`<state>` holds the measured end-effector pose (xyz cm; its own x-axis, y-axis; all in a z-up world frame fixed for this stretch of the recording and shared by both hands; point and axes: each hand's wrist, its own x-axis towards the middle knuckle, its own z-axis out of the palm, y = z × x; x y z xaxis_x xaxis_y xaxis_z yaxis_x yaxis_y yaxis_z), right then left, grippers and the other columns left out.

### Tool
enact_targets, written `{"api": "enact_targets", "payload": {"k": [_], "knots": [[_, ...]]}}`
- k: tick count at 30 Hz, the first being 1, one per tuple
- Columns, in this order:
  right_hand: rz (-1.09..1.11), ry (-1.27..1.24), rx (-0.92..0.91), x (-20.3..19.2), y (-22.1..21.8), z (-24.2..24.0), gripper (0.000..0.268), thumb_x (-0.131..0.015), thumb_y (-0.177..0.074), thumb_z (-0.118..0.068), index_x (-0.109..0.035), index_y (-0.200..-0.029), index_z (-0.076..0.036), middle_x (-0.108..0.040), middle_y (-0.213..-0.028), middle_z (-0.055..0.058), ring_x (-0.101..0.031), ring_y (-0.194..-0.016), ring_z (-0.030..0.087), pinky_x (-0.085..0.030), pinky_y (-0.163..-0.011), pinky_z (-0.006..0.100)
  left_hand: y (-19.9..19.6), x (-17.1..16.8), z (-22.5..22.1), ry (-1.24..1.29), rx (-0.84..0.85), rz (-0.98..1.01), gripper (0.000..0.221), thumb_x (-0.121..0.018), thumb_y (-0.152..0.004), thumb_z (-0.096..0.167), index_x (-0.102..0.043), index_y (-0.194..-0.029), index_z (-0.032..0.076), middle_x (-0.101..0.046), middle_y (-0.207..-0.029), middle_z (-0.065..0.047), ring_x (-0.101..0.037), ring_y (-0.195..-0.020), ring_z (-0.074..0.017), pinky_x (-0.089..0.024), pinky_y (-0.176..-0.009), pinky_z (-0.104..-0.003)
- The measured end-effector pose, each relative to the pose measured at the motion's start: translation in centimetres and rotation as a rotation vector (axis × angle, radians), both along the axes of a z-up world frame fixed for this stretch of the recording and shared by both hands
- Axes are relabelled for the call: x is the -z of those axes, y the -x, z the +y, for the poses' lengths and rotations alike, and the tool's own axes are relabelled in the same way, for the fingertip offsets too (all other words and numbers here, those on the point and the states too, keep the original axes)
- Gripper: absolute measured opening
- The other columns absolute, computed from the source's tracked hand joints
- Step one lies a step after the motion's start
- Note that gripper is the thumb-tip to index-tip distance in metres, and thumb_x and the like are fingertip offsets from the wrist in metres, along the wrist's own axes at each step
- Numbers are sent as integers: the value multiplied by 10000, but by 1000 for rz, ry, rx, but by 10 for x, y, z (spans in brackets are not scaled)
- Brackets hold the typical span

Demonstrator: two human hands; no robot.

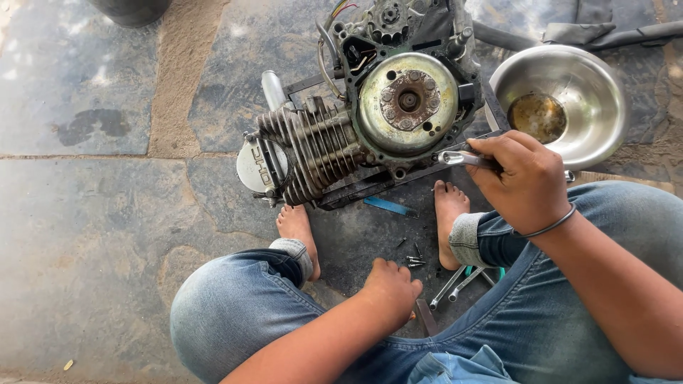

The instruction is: Disassembling and repairing a motorcycle engine using wrenches and other tools.

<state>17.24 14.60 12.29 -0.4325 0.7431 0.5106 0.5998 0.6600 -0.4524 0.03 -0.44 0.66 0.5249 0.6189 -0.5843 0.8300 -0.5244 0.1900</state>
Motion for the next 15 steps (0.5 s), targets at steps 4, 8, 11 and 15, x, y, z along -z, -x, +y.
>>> {"api": "enact_targets", "payload": {"k": [4,8,11,15], "knots": [[-8,-2,-2,1,1,1,290,-822,-870,-38,-740,-1147,-13,-712,-989,136,-727,-839,251,-579,-733,333,-1,-3,1,9,1,7,582,-689,-916,512,-607,-1356,140,-639,-1293,-150,-577,-1217,-365,-424,-978,-519],[-72,7,0,4,8,2,269,-818,-855,-72,-748,-1110,-22,-729,-989,120,-729,-817,256,-583,-710,341,-4,2,4,42,-4,24,607,-688,-909,520,-582,-1377,148,-621,-1303,-153,-566,-1220,-360,-422,-968,-501],[-127,-46,-39,15,14,5,244,-801,-847,-131,-758,-1076,-60,-718,-973,92,-713,-820,280,-570,-717,374,-4,-1,2,54,27,63,593,-663,-937,525,-577,-1383,144,-631,-1280,-145,-585,-1195,-336,-432,-953,-480],[-308,-75,-27,31,25,13,247,-787,-803,-188,-733,-1024,-94,-661,-855,69,-691,-741,282,-551,-640,395,4,-6,1,31,-6,9,562,-685,-902,534,-628,-1314,157,-660,-1257,-105,-598,-1206,-316,-441,-965,-462]]}}
